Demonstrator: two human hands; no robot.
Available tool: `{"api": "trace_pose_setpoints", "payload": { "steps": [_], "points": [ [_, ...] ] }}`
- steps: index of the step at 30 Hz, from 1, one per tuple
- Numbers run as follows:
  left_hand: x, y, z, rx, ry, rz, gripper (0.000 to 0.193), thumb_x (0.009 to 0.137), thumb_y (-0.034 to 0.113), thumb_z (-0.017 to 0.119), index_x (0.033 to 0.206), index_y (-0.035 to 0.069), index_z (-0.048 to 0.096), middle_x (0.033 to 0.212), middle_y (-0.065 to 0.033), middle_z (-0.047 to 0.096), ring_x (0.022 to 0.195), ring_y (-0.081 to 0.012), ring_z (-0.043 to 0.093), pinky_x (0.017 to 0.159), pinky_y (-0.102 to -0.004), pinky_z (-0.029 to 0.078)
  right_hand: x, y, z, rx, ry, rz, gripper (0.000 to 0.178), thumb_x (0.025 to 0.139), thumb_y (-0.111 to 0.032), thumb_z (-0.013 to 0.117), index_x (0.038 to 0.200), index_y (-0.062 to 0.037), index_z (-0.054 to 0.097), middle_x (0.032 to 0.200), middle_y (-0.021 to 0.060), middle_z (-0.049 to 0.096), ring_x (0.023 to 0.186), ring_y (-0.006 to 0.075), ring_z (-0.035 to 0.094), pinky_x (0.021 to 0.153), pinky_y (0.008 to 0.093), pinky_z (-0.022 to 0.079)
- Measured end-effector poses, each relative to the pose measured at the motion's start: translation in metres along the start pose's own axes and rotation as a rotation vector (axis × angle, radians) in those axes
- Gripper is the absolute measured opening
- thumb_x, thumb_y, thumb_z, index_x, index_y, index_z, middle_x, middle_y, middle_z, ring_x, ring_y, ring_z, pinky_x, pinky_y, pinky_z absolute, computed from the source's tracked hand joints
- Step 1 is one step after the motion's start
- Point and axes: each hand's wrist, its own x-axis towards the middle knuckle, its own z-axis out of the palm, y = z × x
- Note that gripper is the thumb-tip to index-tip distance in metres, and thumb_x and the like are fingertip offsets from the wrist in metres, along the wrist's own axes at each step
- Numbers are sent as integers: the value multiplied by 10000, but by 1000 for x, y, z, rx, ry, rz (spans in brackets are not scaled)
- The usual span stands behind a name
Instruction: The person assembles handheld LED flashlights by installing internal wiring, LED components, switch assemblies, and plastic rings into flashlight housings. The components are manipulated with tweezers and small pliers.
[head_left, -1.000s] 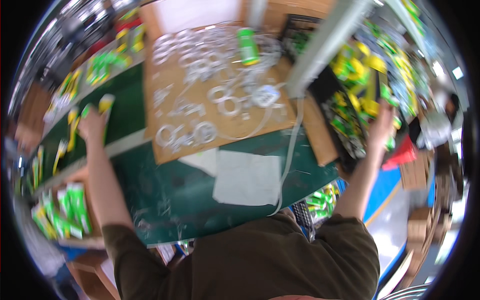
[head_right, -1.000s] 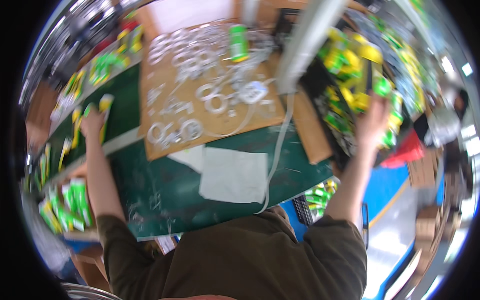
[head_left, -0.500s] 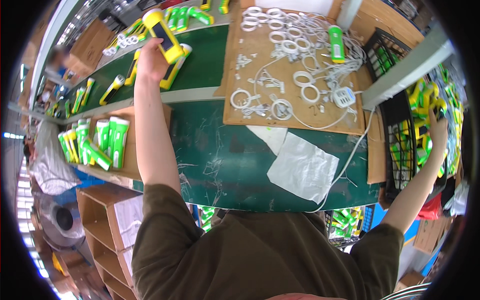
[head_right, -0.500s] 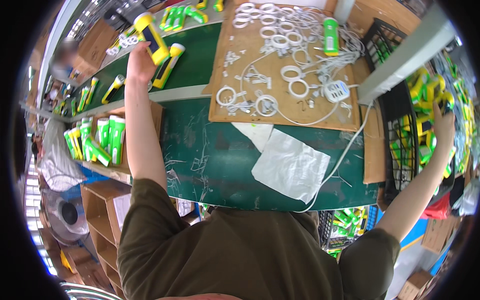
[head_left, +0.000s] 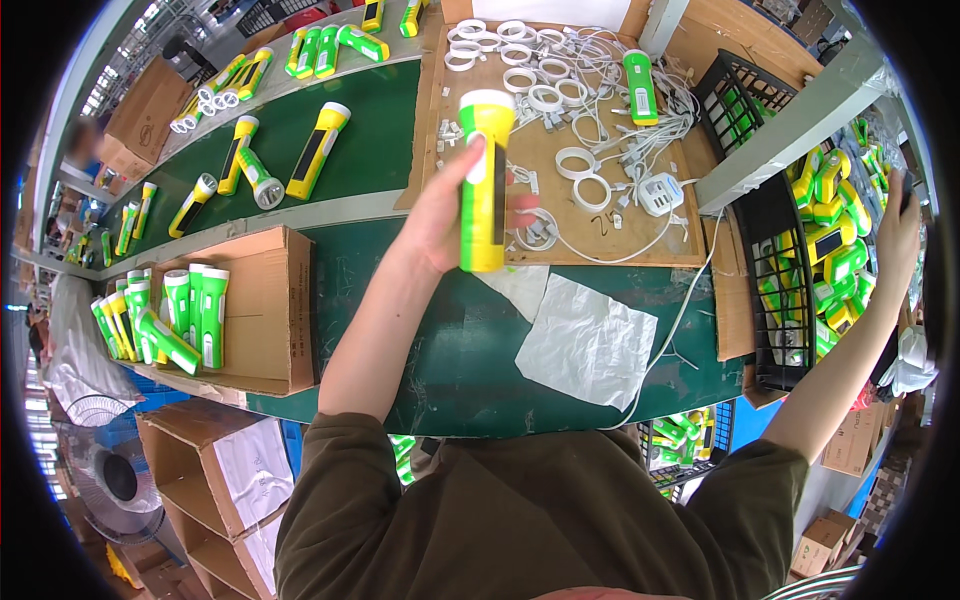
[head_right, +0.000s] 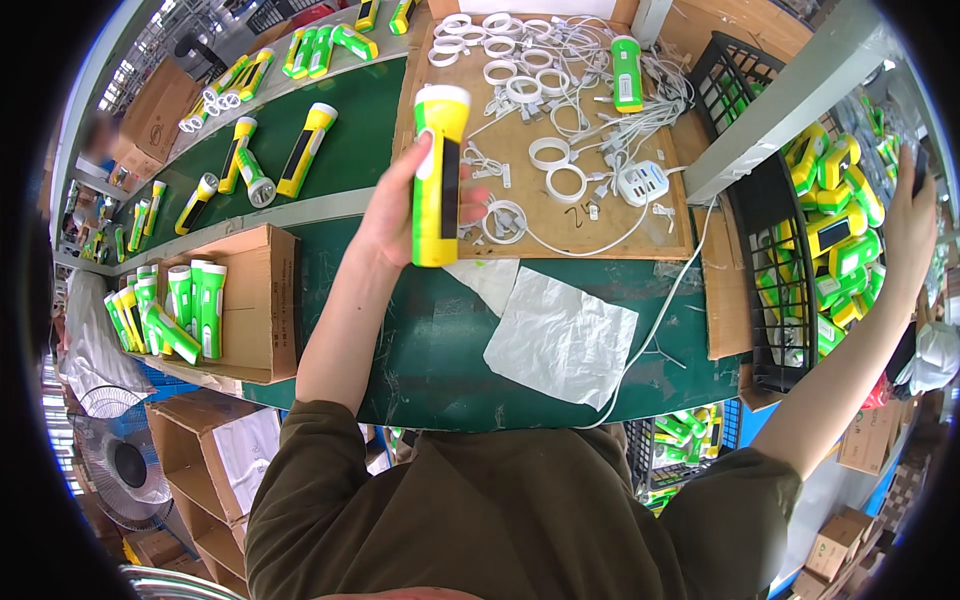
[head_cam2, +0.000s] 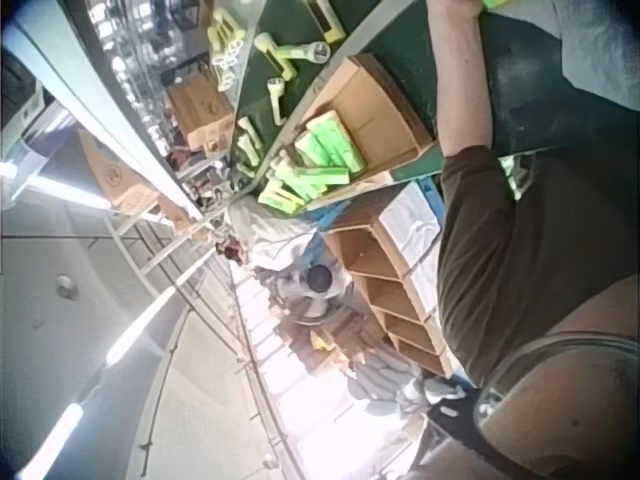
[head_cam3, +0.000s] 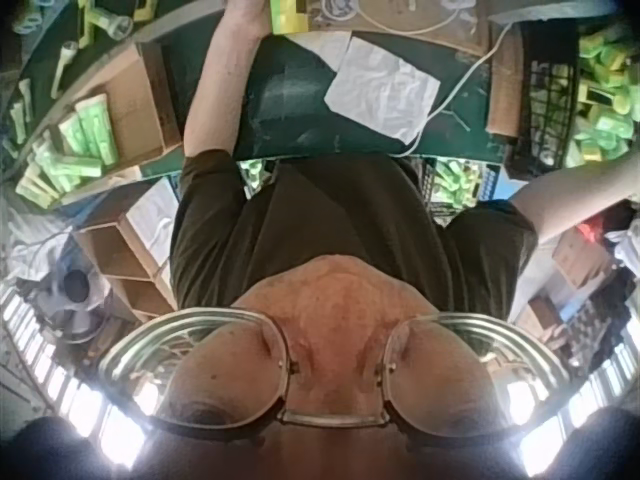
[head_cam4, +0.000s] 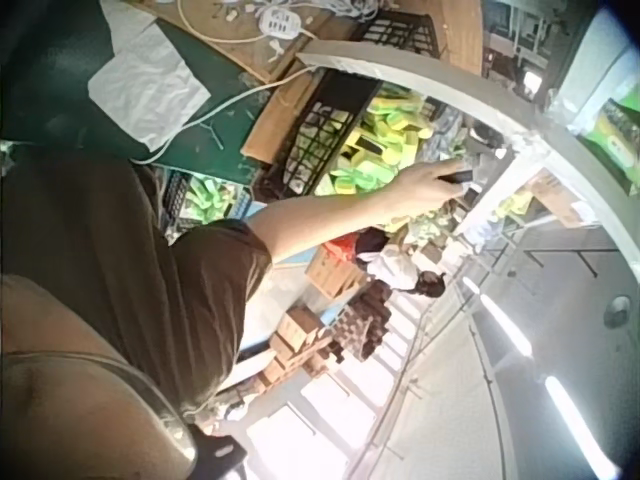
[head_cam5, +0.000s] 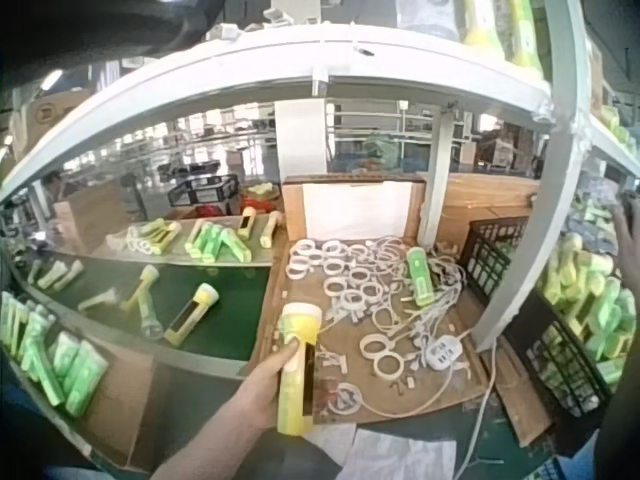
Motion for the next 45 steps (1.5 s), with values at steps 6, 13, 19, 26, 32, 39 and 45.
{"api": "trace_pose_setpoints", "payload": {
  "steps": [6, 13, 19, 26, 32, 39, 45],
  "points": [
    [-1, -18, 1, 20, -10, 8, 482, 931, 529, 447, 1121, 92, 516, 933, -42, 586, 682, -149, 582, 585, -307, 487, -143, -142, -17, 1182, 18, -589, 220, 940, -140, 388, 796, -43, 522, 676, 56, 509, 626, 150, 474, 561, 284, 359],
    [-2, -36, -2, 183, 76, -83, 461, 930, 529, 444, 1067, 95, 517, 802, -45, 598, 581, -166, 585, 512, -321, 500, -283, -197, 27, 1392, -814, -186, 265, 818, -53, 656, 1015, -41, 478, 784, 98, 599, 705, 231, 610, 647, 332, 485],
    [4, -52, -8, -43, 22, -199, 422, 931, 438, 493, 1102, 53, 461, 836, -108, 594, 615, -227, 613, 564, -401, 534, -283, -202, 42, 1338, -1150, -193, 130, 892, -67, 588, 996, 10, 569, 712, 70, 599, 550, 117, 579, 515, 266, 467],
    [13, -68, 2, 421, 57, 241, 367, 937, 345, 537, 1152, 103, 366, 898, -102, 589, 645, -188, 613, 549, -335, 522, -289, -206, 43, 1145, -825, -499, 121, 844, -120, 664, 897, -51, 580, 656, 103, 610, 532, 238, 607, 498, 317, 472],
    [8, -58, 4, 297, 98, -39, 387, 950, 456, 453, 1142, 120, 434, 772, -65, 580, 551, -164, 579, 482, -300, 491, -296, -200, 47, 1202, -678, -554, 154, 806, -100, 698, 866, -45, 567, 656, 93, 621, 527, 227, 615, 488, 312, 479],
    [-5, -56, 16, 291, 86, -68, 406, 943, 484, 454, 1101, 113, 405, 806, -78, 562, 568, -165, 574, 480, -351, 507, -302, -193, 43, 1304, -694, -441, 169, 796, -74, 703, 875, -37, 558, 649, 75, 621, 499, 196, 605, 477, 275, 469],
    [-6, -54, 8, 261, 89, -53, 401, 943, 448, 477, 1135, 105, 399, 796, -82, 560, 585, -170, 585, 479, -349, 514, -305, -196, 51, 1297, -702, -417, 149, 792, -65, 695, 867, -37, 570, 648, 76, 614, 506, 202, 596, 481, 284, 455]
  ]
}}
